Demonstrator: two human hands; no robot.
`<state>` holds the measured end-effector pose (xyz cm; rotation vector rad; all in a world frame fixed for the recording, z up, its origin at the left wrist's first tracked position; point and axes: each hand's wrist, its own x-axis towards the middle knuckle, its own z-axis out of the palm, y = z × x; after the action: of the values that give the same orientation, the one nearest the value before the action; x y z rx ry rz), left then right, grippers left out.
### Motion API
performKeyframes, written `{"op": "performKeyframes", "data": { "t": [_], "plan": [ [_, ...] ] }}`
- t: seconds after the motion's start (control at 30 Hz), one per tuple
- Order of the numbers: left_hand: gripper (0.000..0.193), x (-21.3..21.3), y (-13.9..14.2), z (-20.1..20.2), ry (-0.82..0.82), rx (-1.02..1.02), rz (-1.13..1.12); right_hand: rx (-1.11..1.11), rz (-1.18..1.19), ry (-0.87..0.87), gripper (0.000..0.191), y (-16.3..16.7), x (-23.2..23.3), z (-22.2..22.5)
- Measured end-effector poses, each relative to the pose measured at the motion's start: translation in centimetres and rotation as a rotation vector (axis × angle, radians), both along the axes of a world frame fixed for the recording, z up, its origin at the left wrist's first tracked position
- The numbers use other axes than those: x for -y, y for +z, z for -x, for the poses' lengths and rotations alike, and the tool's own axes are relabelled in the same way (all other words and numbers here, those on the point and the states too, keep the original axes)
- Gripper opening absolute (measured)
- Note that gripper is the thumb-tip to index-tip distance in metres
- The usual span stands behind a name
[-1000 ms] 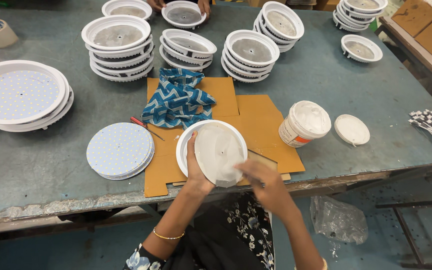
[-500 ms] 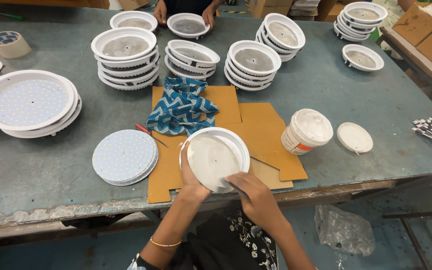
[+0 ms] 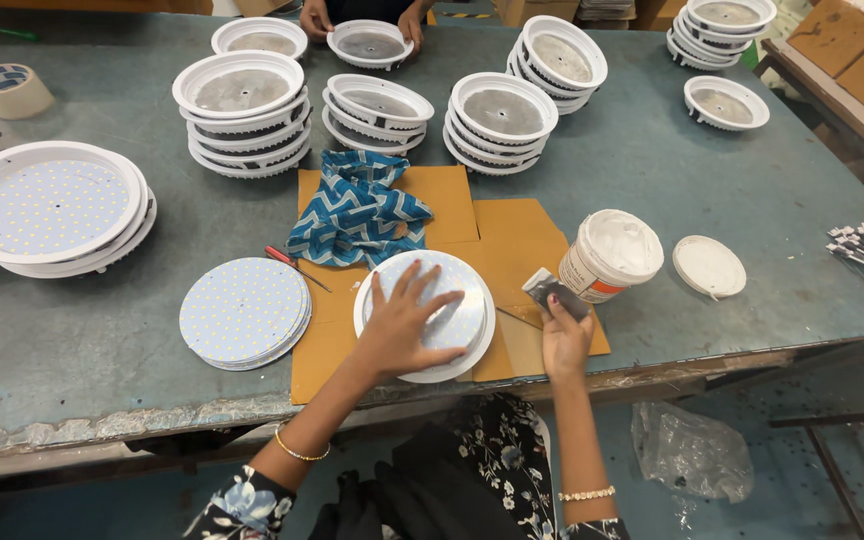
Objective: The person repeatedly scoops a white paste from a tub and spreads it onto the inner surface of white circular LED housings using a small metal spatula. Each treated housing is placed into a stack on the table. The person handles the housings one at a time, rotating them to cover the interior evenly.
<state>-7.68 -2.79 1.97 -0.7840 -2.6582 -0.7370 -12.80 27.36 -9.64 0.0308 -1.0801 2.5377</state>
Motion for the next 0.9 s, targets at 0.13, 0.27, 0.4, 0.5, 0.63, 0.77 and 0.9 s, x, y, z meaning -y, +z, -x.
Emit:
{"op": "performKeyframes", "data": {
  "t": [0.13, 0.27, 0.4, 0.5, 0.63, 0.77, 0.9],
  "plan": [
    [0.082, -0.6, -0.9, 1.0, -0.167, -0.02, -0.015, -0.008, -0.04, -0.005, 0.026, -0.8, -0.4, -0.1],
    [0.065, 1.2, -1.2, 0.6, 0.118, -0.061, -0.215, 0.018, -0.079, -0.007, 0.025, -0.5, -0.2, -0.1],
    [0.057, 3.7, -1.5, -2.1, 0.537, 0.176, -0.32, 0.028, -0.076, -0.01, 0.025, -0.1, 0.1, -0.1],
    [0.053, 4.3, -2.1, -3.2, 0.517, 0.558, -0.579, 0.021, -0.098, 0.007, 0.023, -0.3, 0.1, 0.0],
    [0.056, 4.2, -3.3, -3.1, 0.351, 0.544, -0.81, 0.012, -0.143, 0.011, 0.022, -1.0, 0.2, 0.0],
    [0.056, 6.2, -3.7, -3.6, 0.292, 0.573, -0.864, 0.002, -0.096, -0.019, 0.037, -1.6, 0.7, 0.0],
    [0.057, 12.7, -3.0, -5.9, 0.382, 0.57, -0.944, -0.027, -0.123, -0.048, 0.034, -2.0, 1.2, -0.1]
  ]
}}
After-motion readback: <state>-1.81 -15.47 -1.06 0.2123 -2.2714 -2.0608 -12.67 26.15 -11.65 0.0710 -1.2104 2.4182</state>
